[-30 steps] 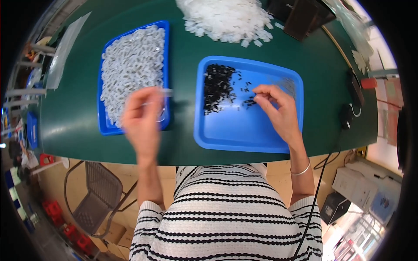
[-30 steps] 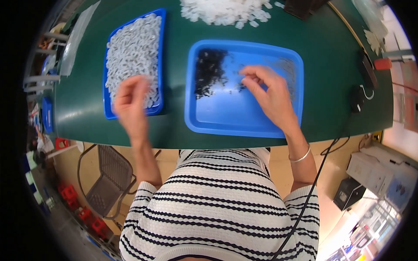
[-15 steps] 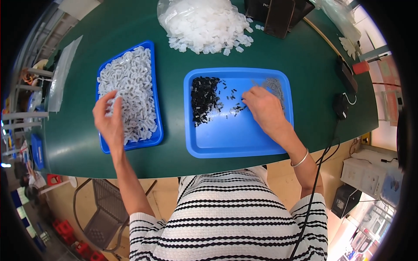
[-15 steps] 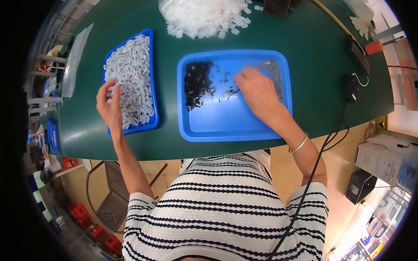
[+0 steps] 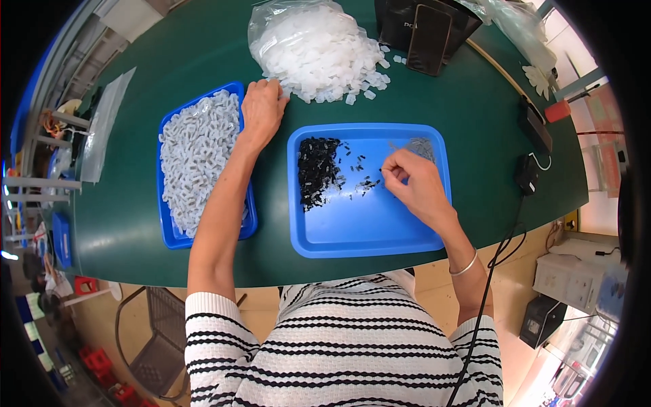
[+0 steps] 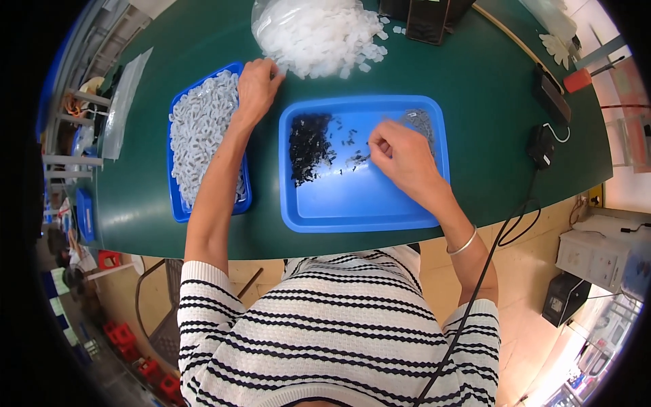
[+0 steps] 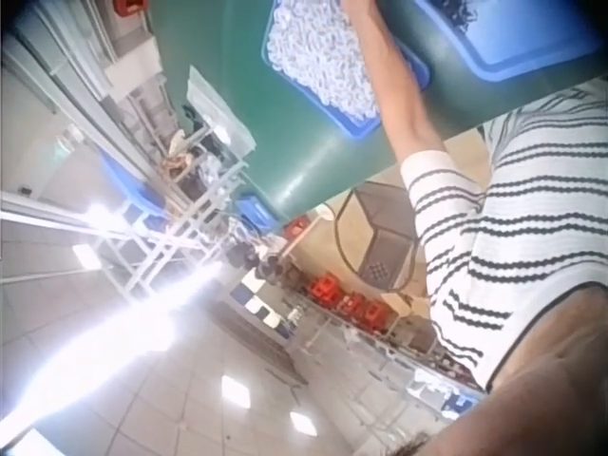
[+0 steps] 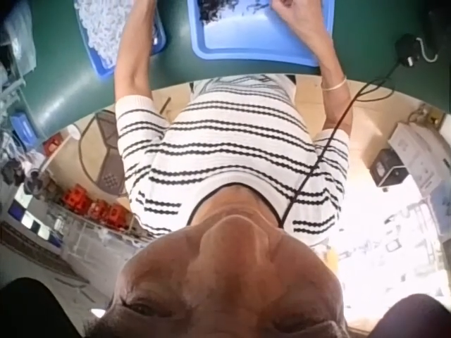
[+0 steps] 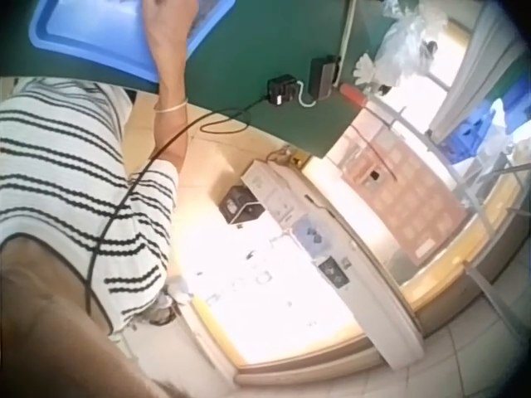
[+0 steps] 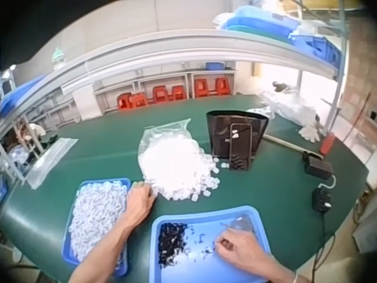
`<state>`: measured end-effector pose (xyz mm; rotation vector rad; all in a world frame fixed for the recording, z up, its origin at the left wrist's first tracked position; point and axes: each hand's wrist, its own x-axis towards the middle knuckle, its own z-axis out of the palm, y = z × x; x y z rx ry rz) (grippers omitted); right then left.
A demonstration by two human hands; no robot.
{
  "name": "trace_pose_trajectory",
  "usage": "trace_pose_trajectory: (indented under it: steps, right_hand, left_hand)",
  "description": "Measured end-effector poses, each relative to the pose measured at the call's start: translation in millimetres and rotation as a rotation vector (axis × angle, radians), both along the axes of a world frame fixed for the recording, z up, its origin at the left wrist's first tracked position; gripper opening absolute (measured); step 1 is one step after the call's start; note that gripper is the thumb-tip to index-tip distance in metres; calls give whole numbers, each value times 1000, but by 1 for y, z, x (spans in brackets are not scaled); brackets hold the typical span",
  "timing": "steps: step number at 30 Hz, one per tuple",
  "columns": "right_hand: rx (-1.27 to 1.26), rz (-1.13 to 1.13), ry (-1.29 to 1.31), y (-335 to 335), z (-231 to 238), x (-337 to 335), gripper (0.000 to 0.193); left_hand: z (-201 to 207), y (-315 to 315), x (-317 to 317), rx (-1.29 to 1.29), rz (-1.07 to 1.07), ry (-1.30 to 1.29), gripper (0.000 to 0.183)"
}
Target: The person assembles small components by picking white plastic pieces and inserting small parts into them by hand.
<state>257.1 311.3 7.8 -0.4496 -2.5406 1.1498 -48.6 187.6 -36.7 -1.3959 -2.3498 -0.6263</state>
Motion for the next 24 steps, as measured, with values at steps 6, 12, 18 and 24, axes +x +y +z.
trace_pose_trajectory:
  steps: [6, 12, 18, 24]
  right_hand:
    - [-289, -94, 75, -5, -2, 9, 6]
    - [-559, -15, 144, -22, 6, -4, 7]
    - [-526, 28, 198, -34, 5, -8, 7]
    - [-431, 15, 216, -37, 4, -5, 7]
  left_hand:
    - [35, -5, 47, 75, 85, -606, 16]
    - [46, -37, 144, 401, -268, -1315, 11]
    - [41, -50, 186, 463, -267, -1397, 14]
    - [36, -54, 192, 578, -198, -1547, 22]
